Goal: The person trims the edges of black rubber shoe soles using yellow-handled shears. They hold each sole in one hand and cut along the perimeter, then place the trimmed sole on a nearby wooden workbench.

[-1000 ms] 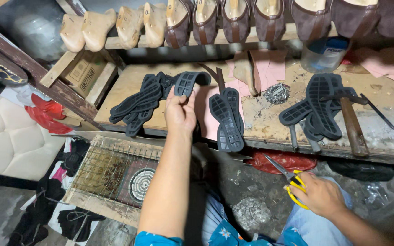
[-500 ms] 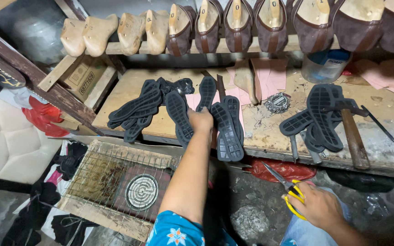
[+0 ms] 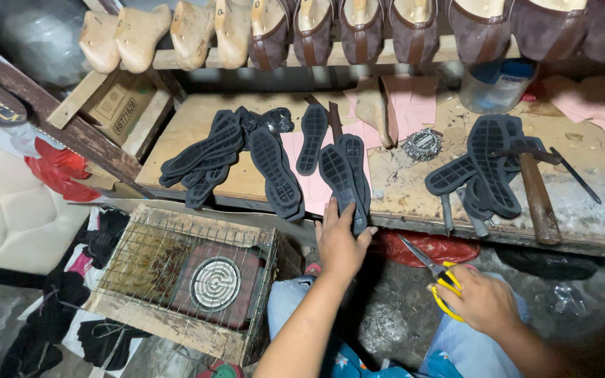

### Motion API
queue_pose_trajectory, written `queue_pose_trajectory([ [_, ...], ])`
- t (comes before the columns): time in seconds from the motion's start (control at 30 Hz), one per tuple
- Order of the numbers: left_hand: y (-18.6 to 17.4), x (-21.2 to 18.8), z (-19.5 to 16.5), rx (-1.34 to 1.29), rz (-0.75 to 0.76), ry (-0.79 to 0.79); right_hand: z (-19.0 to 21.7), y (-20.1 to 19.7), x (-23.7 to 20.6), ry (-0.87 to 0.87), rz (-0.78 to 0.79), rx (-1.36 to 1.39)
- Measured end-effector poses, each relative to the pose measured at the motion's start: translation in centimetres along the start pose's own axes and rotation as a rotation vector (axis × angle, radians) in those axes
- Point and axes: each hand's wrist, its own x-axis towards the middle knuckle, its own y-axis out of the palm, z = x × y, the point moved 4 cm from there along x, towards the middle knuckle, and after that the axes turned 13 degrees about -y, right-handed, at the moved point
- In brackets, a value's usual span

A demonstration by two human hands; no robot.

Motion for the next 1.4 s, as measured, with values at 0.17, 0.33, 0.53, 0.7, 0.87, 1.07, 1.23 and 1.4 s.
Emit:
queue_pose_trajectory([
  [0.17, -1.6, -0.3, 2.1, -0.482, -0.066, -0.112, 1.0, -0.4, 0.2, 0.009, -0.012, 0.036],
  [0.33, -7.1, -1.3, 2.8, -0.894, -0.165, -0.154, 1.7, -0.8, 0.3, 0.055, 0.035, 0.002],
  [0.53, -13.4, -4.1, 2.1, -1.389, 0.013, -0.235, 2.8, -1.3, -0.1, 0.075, 0.066, -0.024],
  [0.7, -16.4, -6.4, 1.6, -1.495, 0.031, -0.089, 3.7, -2.1, -0.7, 0.033, 0.066, -0.086],
  [0.87, -17.5, -7.9, 1.6, -1.49, -0.056, 0.005, 3.3, -2.3, -1.6, 0.106, 0.102, -0.145],
  [1.07, -17.7, -8.7, 1.5, -1.507, -0.106, -0.066, 2.8, -0.7, -2.3, 0.31, -0.063, 0.853],
  [1.23, -16.8, -8.7, 1.1, -1.602, 0.058, -0.125, 6.2, -0.5, -2.6, 0.155, 0.001, 1.431],
  [1.4, -16.8, -8.8, 0.2, -1.628, 0.035, -0.161, 10.2, -3.8, -3.8, -0.093, 0.067, 1.476],
])
